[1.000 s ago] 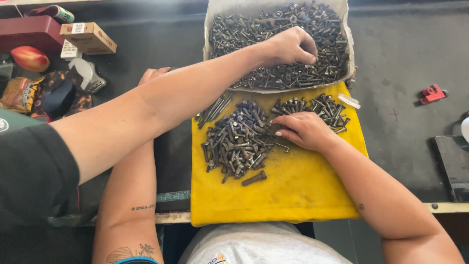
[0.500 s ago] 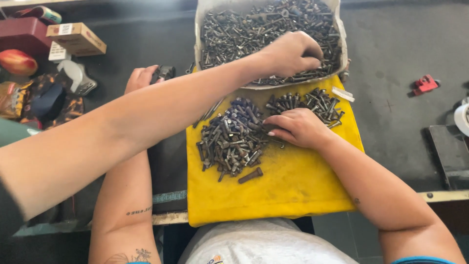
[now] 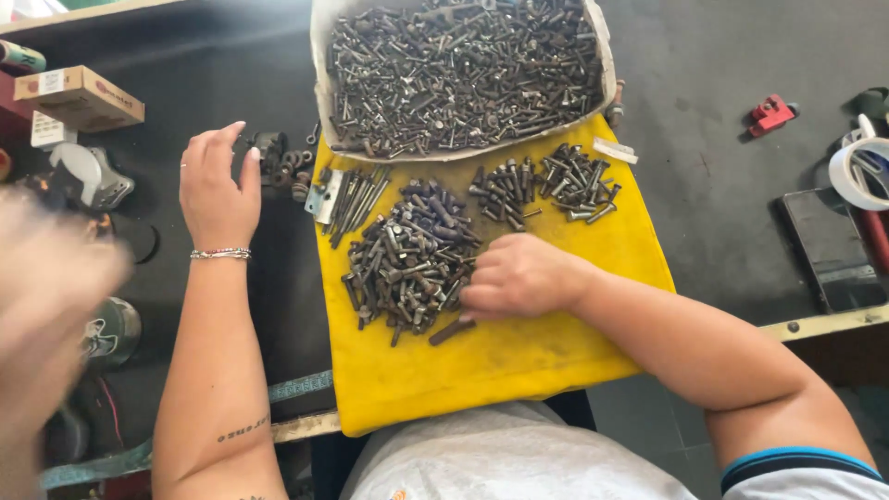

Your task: Sorting through a large container of various screws, bolts, and small metal parts on a workbench.

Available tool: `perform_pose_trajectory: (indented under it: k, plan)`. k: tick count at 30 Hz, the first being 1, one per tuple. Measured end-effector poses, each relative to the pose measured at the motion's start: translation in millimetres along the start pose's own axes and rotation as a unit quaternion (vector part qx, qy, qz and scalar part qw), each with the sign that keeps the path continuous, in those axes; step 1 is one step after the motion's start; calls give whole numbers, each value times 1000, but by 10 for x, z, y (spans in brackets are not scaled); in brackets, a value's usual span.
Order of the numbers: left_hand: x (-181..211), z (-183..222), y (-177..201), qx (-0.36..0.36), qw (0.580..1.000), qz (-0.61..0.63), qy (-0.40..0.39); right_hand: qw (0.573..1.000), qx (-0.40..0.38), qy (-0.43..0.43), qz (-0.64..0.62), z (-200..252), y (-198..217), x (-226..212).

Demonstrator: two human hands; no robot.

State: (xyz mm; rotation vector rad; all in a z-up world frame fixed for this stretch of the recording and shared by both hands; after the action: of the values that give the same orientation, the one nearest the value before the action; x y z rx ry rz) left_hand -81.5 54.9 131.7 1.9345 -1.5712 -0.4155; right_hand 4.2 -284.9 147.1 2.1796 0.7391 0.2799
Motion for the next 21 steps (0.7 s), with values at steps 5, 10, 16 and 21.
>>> perform_pose_trajectory:
  k: [5, 10, 16, 21]
  plan:
    - [215, -127, 13, 7, 1000, -5, 16, 998, 60, 30, -2, -6, -41, -190]
    - [647, -340, -61, 21, 997, 37, -59, 998, 60, 27, 4, 4, 28, -44]
    - [1144, -558, -558, -74, 991, 46, -101, 999, 49, 12, -6, 60, 7, 55]
    - [1459, -734, -1165, -151, 979, 47, -129, 998, 63, -9, 4, 139, -6, 167]
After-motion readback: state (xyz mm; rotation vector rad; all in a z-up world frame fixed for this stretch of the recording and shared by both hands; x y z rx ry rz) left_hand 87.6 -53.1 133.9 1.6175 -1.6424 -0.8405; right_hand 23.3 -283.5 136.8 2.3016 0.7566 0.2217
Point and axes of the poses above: each hand's wrist, its own z-axis away from the middle knuckle, its own y-axis out of the back of the hand, x = y × z, the point moved 9 cm from there along -z, towards the middle knuckle, and after that the axes turned 9 degrees about x, right-handed, at the moved point
